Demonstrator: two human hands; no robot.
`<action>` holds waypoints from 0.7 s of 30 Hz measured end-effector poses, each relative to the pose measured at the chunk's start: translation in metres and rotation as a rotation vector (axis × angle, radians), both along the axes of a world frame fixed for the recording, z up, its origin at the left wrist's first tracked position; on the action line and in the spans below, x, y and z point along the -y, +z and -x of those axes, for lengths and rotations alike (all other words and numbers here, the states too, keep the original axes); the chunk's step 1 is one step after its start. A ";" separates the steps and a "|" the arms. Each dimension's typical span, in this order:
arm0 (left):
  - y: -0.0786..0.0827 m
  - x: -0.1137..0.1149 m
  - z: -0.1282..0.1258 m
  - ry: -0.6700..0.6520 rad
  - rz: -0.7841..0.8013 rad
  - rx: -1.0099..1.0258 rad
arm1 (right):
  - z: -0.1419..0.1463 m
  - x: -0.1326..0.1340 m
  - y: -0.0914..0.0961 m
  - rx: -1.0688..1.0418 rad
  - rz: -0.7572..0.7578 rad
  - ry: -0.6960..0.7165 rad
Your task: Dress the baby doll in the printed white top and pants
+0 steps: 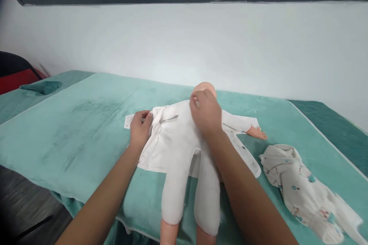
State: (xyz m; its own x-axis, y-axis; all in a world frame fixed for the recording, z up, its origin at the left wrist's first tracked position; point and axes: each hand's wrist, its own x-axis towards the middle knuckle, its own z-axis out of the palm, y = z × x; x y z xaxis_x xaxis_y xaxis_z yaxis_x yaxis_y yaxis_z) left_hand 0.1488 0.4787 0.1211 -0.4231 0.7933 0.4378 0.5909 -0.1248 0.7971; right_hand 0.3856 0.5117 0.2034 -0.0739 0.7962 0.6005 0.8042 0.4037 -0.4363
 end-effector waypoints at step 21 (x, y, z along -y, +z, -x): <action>0.019 0.008 -0.024 -0.077 -0.032 0.013 | -0.056 0.023 -0.041 -0.900 0.509 -0.003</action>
